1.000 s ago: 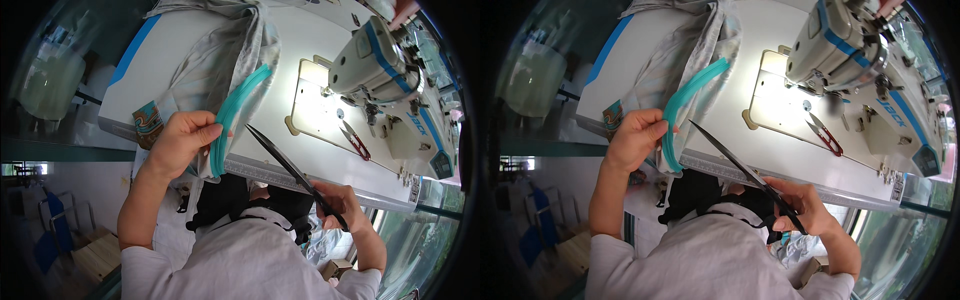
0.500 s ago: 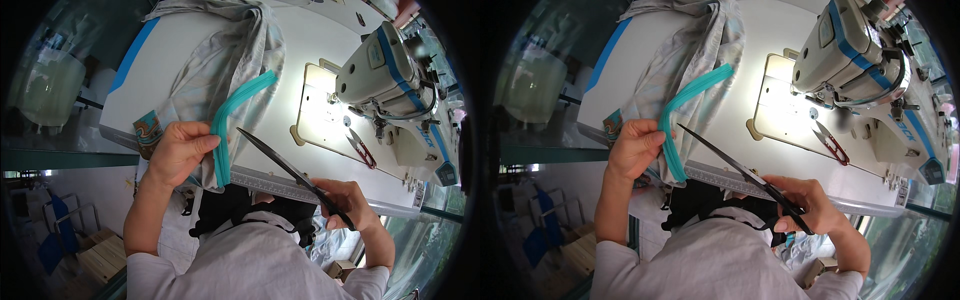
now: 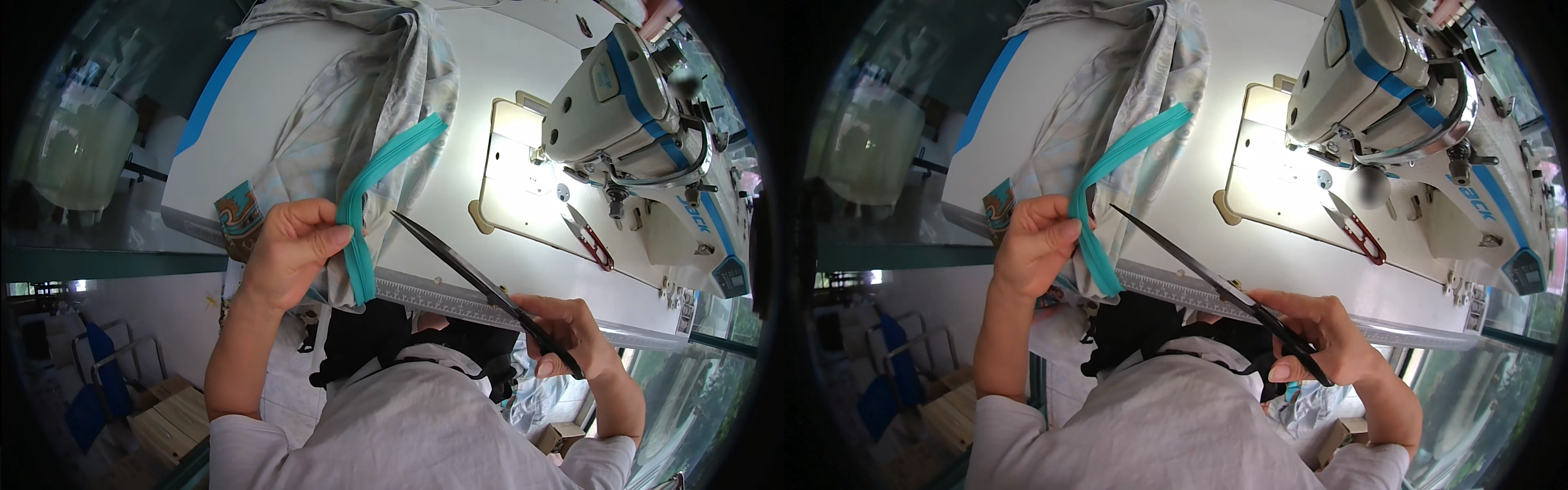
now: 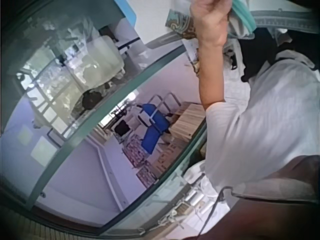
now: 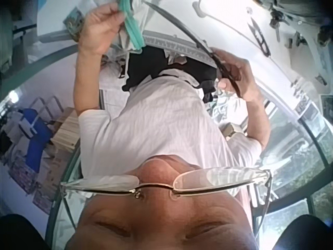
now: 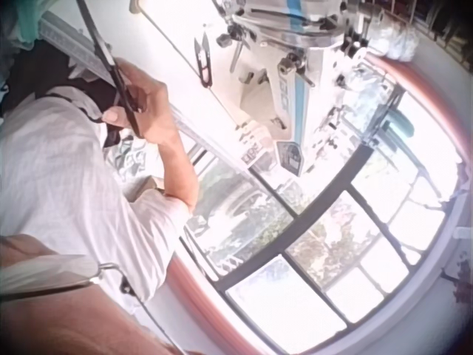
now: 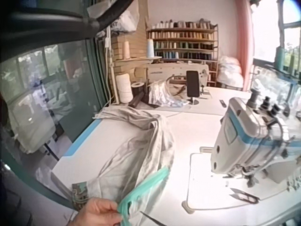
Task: The person cuts a green zipper tape into segments using scissors and then sews the segments onto a piece of light-colored fabric using a sewing machine. The person aligns the zipper tape with the fabric edge and guides it through the machine to stitch it in place.
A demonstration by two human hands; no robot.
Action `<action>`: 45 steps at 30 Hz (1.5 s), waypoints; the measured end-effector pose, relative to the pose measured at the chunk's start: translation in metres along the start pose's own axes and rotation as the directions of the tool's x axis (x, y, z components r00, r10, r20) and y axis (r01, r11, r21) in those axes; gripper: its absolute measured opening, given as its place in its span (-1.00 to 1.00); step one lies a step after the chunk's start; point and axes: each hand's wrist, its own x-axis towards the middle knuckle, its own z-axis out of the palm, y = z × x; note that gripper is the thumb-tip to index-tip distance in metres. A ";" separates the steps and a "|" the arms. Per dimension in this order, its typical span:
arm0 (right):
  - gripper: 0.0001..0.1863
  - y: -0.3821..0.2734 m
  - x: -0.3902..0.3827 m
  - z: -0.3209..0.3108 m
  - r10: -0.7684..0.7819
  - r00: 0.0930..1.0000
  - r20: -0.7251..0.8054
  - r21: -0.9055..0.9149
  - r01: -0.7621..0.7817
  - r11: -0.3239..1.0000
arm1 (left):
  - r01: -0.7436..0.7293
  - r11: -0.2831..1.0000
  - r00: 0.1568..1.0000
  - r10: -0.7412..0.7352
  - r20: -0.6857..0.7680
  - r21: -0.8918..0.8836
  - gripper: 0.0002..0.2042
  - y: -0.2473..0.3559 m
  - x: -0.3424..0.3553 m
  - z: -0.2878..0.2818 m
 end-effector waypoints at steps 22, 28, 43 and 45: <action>0.05 0.004 -0.009 -0.012 -0.059 0.996 -0.067 -0.106 0.052 0.993 | 0.033 0.895 0.997 -0.057 0.042 0.444 -0.88 0.002 0.022 0.043; 0.04 -0.006 -0.028 -0.030 -0.049 0.995 -0.086 -0.202 0.030 0.979 | 0.031 0.894 0.997 -0.057 0.045 0.447 -0.86 0.006 0.026 0.044; -0.04 -0.027 -0.009 -0.022 -0.039 0.998 -0.045 -0.360 0.020 0.933 | 0.000 0.894 0.995 -0.045 0.090 0.449 -0.86 0.003 0.030 0.047; -0.04 -0.029 -0.008 -0.021 -0.031 0.998 -0.049 -0.366 0.011 0.930 | -0.008 0.886 0.993 -0.045 0.104 0.463 -0.86 0.001 0.031 0.043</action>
